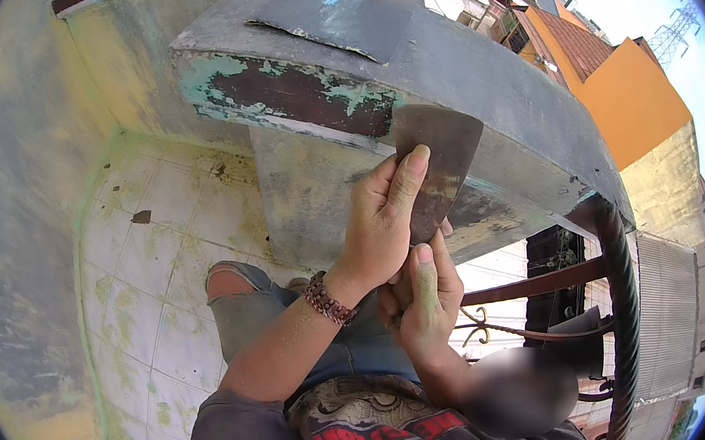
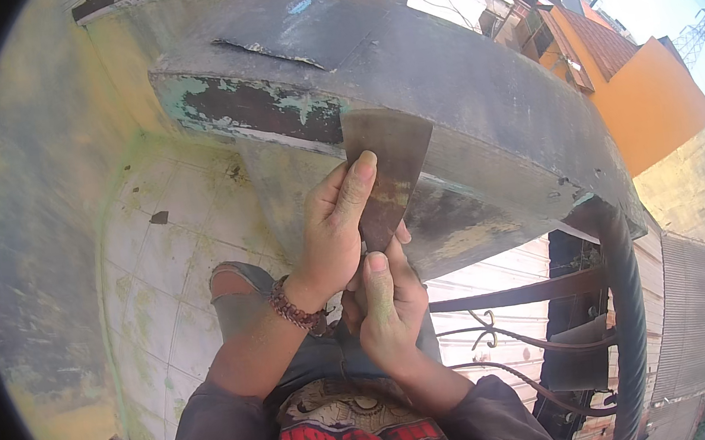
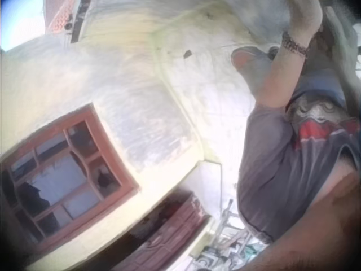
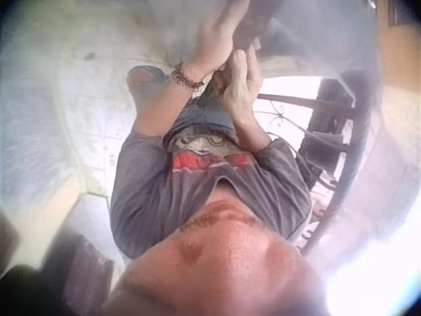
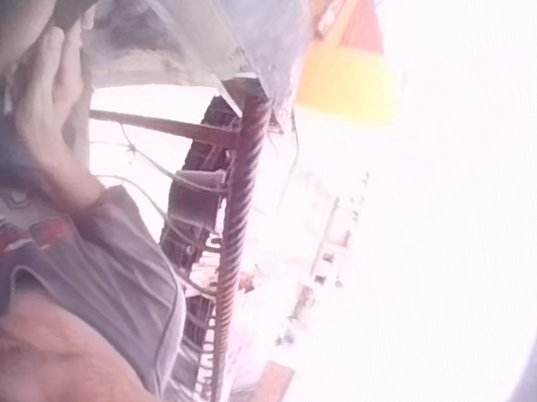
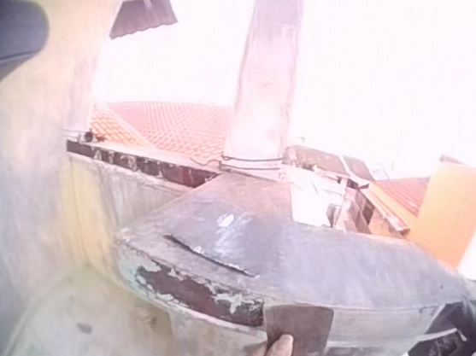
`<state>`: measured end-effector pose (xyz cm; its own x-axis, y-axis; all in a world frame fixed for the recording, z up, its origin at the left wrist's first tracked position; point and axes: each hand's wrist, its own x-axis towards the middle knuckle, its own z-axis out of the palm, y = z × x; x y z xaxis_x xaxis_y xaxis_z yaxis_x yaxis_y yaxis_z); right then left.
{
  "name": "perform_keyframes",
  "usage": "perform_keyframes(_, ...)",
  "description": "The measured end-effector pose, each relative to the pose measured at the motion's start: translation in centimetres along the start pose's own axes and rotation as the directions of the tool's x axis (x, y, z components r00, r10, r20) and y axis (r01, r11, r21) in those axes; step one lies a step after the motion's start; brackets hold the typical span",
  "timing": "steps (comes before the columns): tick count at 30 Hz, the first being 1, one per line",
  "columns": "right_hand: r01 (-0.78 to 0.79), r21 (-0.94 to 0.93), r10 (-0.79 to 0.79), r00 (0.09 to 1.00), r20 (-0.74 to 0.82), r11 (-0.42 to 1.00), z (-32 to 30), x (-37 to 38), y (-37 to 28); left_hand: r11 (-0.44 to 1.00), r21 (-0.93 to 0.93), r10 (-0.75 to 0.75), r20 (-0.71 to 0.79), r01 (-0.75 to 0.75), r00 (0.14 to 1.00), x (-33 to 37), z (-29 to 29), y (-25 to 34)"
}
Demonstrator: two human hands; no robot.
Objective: The person uses a metal scraper to remove old paint from a concrete ledge on a balcony. They repeatedly scrape the surface, occasionally pause to wipe the tool, and continue working on the same area throughout the clip.
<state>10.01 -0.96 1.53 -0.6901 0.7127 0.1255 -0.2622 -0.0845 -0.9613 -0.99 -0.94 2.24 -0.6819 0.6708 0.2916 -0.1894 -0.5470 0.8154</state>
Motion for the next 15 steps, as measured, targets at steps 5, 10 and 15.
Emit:
perform_keyframes(5,0.035,0.01,-0.035,0.999,-0.009,0.999,-0.1,0.1,-0.1,0.982,-0.123,-0.142,0.033,0.144,0.989,-0.1,0.7,1.6)
perform_keyframes(10,0.035,0.011,-0.034,0.999,-0.018,0.999,-0.1,-0.3,0.3,0.995,-0.028,-0.101,-0.006,0.101,0.995,-1.1,0.4,0.7)
perform_keyframes(15,-0.02,0.041,0.021,1.0,-0.022,0.999,0.4,-0.1,-1.0,0.99,-0.125,-0.064,0.044,0.069,0.997,0.4,1.1,2.9)
